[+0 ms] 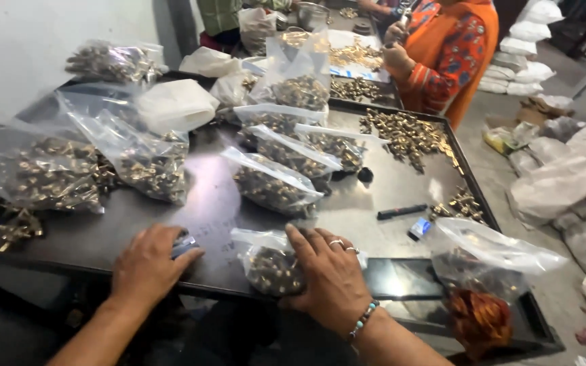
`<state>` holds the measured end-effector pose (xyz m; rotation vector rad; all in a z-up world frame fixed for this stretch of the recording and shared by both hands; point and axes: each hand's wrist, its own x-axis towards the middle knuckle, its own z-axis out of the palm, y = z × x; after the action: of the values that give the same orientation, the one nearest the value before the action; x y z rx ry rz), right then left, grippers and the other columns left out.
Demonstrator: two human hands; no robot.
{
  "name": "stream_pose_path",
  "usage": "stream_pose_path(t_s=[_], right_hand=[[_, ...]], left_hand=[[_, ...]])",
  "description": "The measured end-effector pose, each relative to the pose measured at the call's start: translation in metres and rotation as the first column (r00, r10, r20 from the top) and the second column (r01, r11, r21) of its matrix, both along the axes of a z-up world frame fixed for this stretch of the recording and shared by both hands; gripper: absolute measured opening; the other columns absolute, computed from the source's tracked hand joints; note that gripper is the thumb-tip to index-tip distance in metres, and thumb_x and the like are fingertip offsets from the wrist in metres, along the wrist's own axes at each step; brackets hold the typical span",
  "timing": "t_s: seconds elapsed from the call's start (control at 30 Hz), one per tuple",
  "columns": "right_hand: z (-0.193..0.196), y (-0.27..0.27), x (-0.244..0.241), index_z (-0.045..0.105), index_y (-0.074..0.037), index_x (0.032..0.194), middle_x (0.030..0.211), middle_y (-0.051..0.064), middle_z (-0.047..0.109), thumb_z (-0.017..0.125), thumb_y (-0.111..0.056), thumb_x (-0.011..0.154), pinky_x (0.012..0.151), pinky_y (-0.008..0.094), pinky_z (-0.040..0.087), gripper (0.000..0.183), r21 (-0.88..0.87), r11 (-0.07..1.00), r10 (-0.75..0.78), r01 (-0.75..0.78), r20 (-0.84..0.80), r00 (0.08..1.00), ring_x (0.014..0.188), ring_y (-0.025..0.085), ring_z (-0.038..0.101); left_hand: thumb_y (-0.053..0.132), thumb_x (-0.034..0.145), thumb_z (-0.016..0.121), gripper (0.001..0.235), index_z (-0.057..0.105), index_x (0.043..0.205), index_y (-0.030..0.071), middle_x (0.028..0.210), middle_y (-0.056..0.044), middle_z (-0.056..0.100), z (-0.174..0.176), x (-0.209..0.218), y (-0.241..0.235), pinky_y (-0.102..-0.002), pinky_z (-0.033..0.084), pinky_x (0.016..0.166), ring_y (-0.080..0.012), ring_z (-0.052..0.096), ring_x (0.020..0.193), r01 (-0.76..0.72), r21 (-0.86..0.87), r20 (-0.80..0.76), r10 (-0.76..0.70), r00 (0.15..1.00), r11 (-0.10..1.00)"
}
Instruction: Packing small brass metal fittings into plastic bags and sealing them by hand.
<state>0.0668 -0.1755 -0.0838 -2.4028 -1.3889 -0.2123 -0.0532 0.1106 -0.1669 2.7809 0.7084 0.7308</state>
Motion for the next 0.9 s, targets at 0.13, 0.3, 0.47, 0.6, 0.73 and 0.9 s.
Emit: stream_pose_path(t_s=[0.13,0.3,0.47,0.6,0.73,0.9], right_hand=[[-0.004,0.009,0.005,0.048,-0.009,0.144,0.140,0.017,0.058,0.097,-0.043,0.045,0.102,0.049,0.038,0.116,-0.016,1.000,-0.011,0.011,-0.007,1.000,0.133,0.039,0.050],[-0.001,0.043,0.011,0.048,-0.011,0.148,0.130,0.013,0.061,0.094,-0.045,0.054,0.102,0.047,0.041,0.110,-0.030,0.995,-0.096,0.095,-0.035,0.995,0.121,0.034,0.056],[-0.003,0.094,0.013,0.038,-0.008,0.154,0.128,0.012,0.060,0.089,-0.048,0.066,0.104,0.046,0.040,0.110,-0.146,0.960,-0.243,0.237,-0.022,0.970,0.114,0.030,0.058],[-0.003,0.116,0.006,0.033,-0.007,0.155,0.132,0.015,0.058,0.089,-0.043,0.066,0.099,0.049,0.039,0.111,-0.062,0.971,-0.230,0.232,0.041,0.972,0.118,0.034,0.055],[0.008,0.112,0.001,0.025,-0.009,0.158,0.144,0.020,0.050,0.088,-0.028,0.063,0.097,0.048,0.041,0.115,-0.028,0.993,-0.116,0.114,-0.148,0.982,0.121,0.041,0.052],[0.000,0.112,0.010,0.029,-0.016,0.161,0.149,0.020,0.046,0.082,-0.017,0.064,0.097,0.047,0.044,0.110,-0.137,0.988,0.061,-0.067,-0.043,0.997,0.122,0.040,0.054]], left_hand=[[0.050,0.074,0.079,0.052,0.074,0.110,0.013,0.110,-0.007,0.069,-0.008,0.001,-0.004,-0.045,0.052,0.091,-0.0328,0.063,0.106,-0.021,-0.070,0.059,0.025,0.998,0.997],[0.049,0.066,0.083,0.055,0.074,0.110,0.017,0.107,-0.005,0.068,0.004,0.004,-0.014,-0.044,0.052,0.091,-0.0302,0.063,0.105,-0.102,-0.132,0.021,0.106,0.994,0.986],[0.049,0.062,0.087,0.057,0.075,0.109,0.019,0.105,-0.003,0.068,0.016,0.005,-0.017,-0.044,0.052,0.092,-0.0285,0.063,0.105,-0.156,-0.174,0.002,0.159,0.987,0.972],[0.049,0.062,0.087,0.060,0.074,0.112,0.020,0.106,-0.003,0.066,0.019,0.006,-0.020,-0.044,0.051,0.093,-0.0282,0.062,0.108,-0.176,-0.229,-0.052,0.169,0.984,0.957],[0.050,0.064,0.086,0.062,0.072,0.117,0.020,0.114,-0.003,0.064,0.023,0.008,-0.018,-0.044,0.050,0.095,-0.0284,0.059,0.112,-0.194,-0.264,-0.118,0.168,0.979,0.945],[0.049,0.070,0.082,0.059,0.071,0.120,0.021,0.118,-0.005,0.062,0.022,0.002,0.009,-0.044,0.049,0.098,-0.0282,0.057,0.117,-0.186,-0.269,-0.192,0.137,0.972,0.945]])
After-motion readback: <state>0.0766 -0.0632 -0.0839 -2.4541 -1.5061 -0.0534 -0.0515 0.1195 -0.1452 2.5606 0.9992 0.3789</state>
